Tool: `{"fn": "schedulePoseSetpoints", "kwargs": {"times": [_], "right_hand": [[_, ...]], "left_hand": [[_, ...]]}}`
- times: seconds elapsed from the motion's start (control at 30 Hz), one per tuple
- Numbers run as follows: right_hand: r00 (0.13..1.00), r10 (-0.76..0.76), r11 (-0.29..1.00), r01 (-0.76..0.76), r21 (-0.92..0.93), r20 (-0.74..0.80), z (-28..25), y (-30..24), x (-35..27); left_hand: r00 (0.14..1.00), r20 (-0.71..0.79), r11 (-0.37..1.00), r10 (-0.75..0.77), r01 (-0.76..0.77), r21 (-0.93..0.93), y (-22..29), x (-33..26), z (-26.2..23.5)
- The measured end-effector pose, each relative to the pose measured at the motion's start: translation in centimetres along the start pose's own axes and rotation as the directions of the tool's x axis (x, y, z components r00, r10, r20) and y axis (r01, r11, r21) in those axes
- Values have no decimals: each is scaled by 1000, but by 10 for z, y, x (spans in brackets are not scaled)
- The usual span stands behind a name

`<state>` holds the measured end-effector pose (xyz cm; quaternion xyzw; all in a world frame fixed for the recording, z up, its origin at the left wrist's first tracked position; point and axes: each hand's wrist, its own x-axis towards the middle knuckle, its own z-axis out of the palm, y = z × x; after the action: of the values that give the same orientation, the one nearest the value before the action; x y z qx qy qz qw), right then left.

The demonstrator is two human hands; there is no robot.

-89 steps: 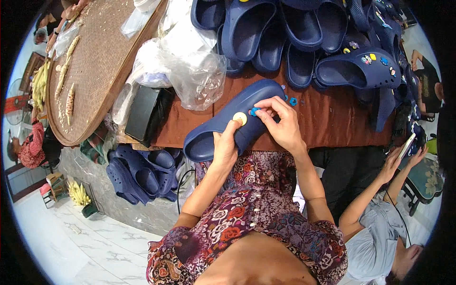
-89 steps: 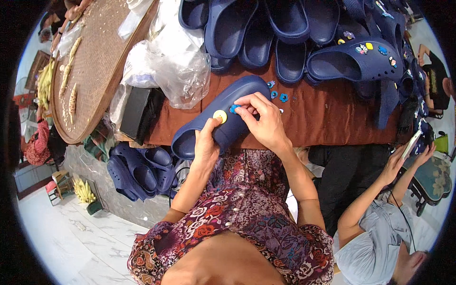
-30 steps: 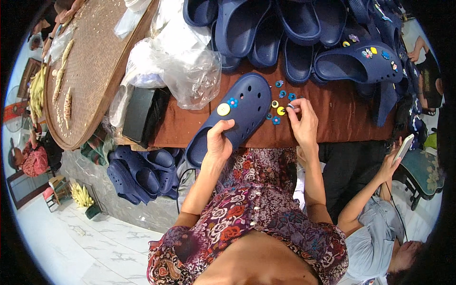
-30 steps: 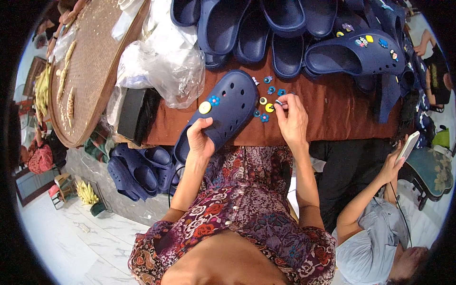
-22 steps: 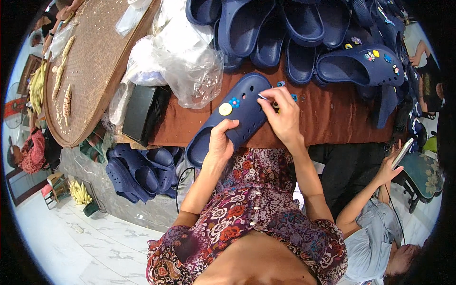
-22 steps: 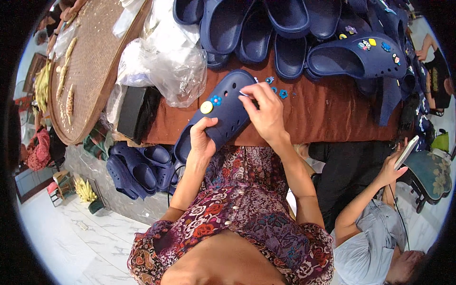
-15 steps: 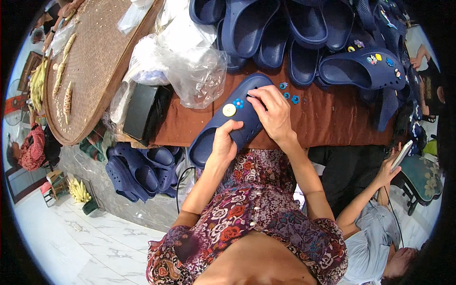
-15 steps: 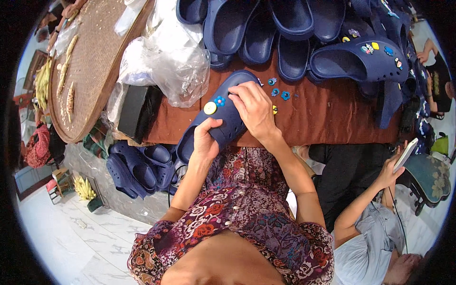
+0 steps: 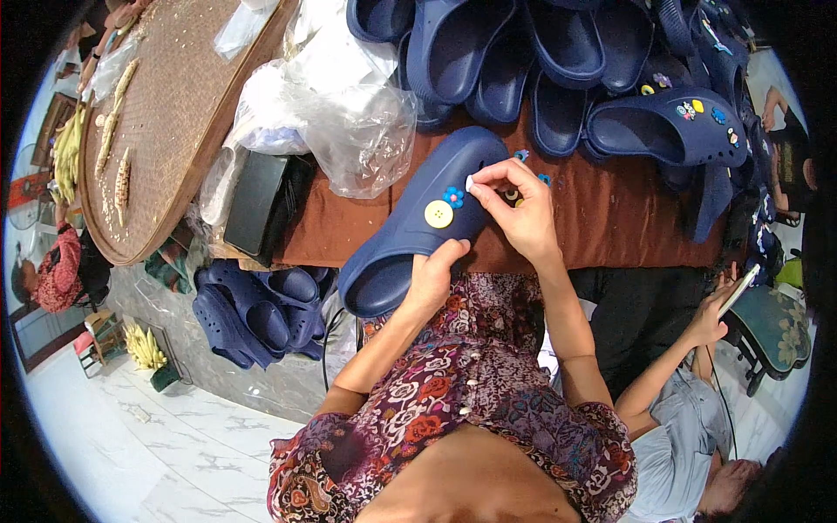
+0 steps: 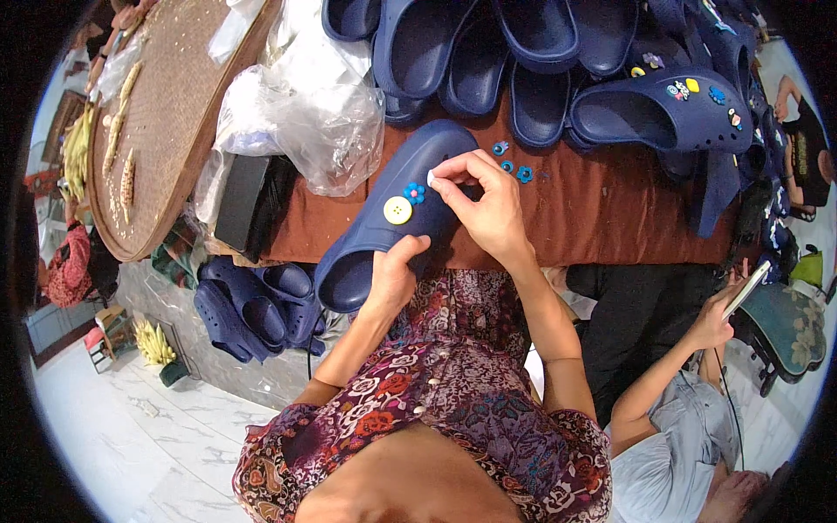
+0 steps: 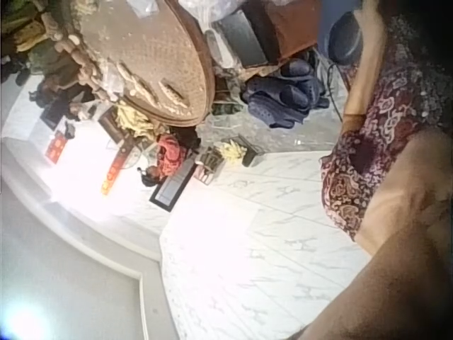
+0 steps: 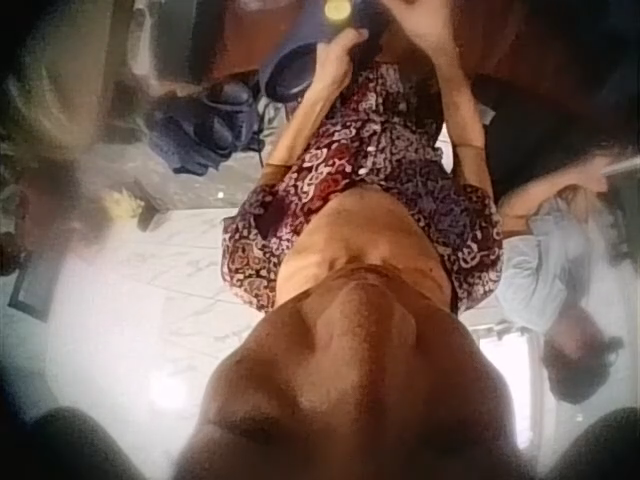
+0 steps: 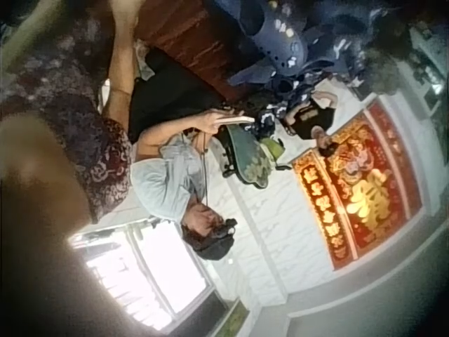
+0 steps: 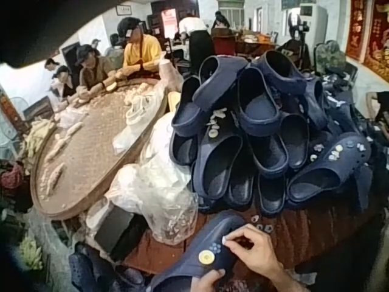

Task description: Inserting decorative charms into the holes of foam clogs.

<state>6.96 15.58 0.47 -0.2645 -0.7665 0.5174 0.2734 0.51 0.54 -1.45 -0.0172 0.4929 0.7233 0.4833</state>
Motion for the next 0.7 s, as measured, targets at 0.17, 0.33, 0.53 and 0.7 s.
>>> {"fn": "schedulePoseSetpoints", "kwargs": {"times": [0.17, 0.33, 0.53, 0.7], "right_hand": [[947, 311, 830, -313, 462, 83, -2, 25, -7], [914, 405, 888, -395, 235, 5, -9, 19, -8], [894, 405, 751, -444, 489, 190, -14, 23, 0], [909, 316, 730, -416, 543, 271, -15, 19, 3]], "left_hand": [[993, 97, 965, 62, -85, 250, -10, -9, -5], [987, 140, 918, 79, -127, 375, -18, -12, -10], [952, 140, 866, 274, -307, 394, -25, -10, -18], [961, 234, 872, 149, -239, 427, -17, -14, -23]]}}
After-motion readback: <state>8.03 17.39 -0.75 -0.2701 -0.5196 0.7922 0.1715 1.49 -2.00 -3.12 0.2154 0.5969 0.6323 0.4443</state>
